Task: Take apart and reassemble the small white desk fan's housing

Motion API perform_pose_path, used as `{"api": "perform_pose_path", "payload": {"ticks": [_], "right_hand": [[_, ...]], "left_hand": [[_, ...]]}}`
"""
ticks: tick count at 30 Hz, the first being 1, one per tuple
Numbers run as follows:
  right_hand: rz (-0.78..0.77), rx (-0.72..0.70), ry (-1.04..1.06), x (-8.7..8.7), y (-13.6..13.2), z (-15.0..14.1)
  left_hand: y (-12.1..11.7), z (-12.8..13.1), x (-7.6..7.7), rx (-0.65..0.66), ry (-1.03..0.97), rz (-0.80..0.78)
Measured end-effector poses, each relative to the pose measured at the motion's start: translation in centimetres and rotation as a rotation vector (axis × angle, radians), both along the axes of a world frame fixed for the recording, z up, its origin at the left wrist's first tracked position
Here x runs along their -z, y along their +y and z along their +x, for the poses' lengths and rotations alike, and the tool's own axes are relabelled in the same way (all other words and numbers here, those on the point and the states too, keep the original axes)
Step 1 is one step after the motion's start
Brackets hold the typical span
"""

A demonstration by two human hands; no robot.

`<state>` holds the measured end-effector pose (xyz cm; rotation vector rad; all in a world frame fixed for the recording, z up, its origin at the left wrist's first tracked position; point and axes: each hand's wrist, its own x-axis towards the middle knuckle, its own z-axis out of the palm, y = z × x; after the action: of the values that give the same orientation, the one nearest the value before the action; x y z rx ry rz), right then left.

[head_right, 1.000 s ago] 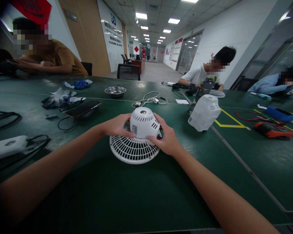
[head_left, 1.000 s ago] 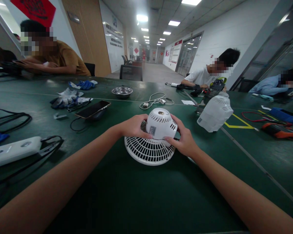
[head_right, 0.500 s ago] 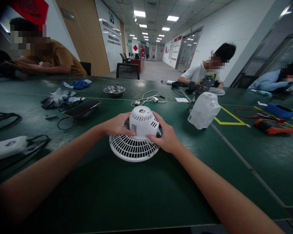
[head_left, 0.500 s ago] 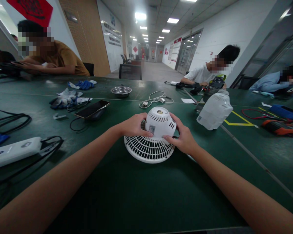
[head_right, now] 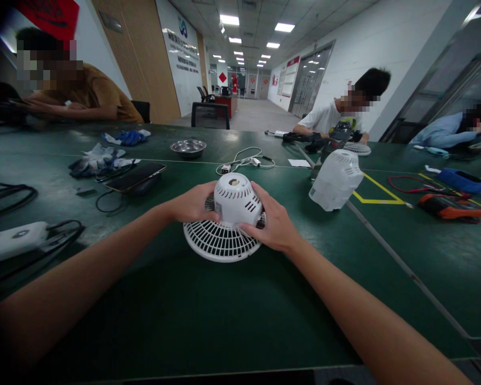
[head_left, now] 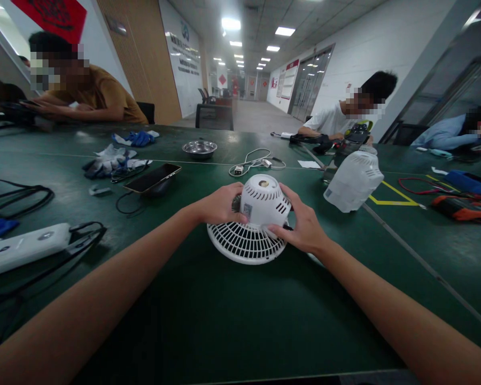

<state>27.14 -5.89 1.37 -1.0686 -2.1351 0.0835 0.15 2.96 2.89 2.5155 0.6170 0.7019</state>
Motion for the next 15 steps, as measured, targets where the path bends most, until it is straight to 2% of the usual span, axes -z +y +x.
{"api": "perform_pose_path", "payload": {"ticks": [3, 8, 12, 15], "right_hand": [[-0.006, -0.001, 0.018, 0.0, 0.0, 0.4], [-0.077, -0.009, 0.081, 0.2, 0.1, 0.9], [-0.055, -0.049, 0.076, 0.2, 0.0, 0.9], [-0.021, -0.073, 0.052, 0.1, -0.1, 0.8]], "left_hand": [[-0.1, 0.1, 0.3, -0.028, -0.028, 0.033], [-0.9, 0.5, 0.2, 0.004, -0.138, -0.101], [-1.5, 1.0, -0.1, 0.077, -0.162, -0.172], [-1.7, 1.3, -0.3, 0.089, -0.181, -0.164]]}}
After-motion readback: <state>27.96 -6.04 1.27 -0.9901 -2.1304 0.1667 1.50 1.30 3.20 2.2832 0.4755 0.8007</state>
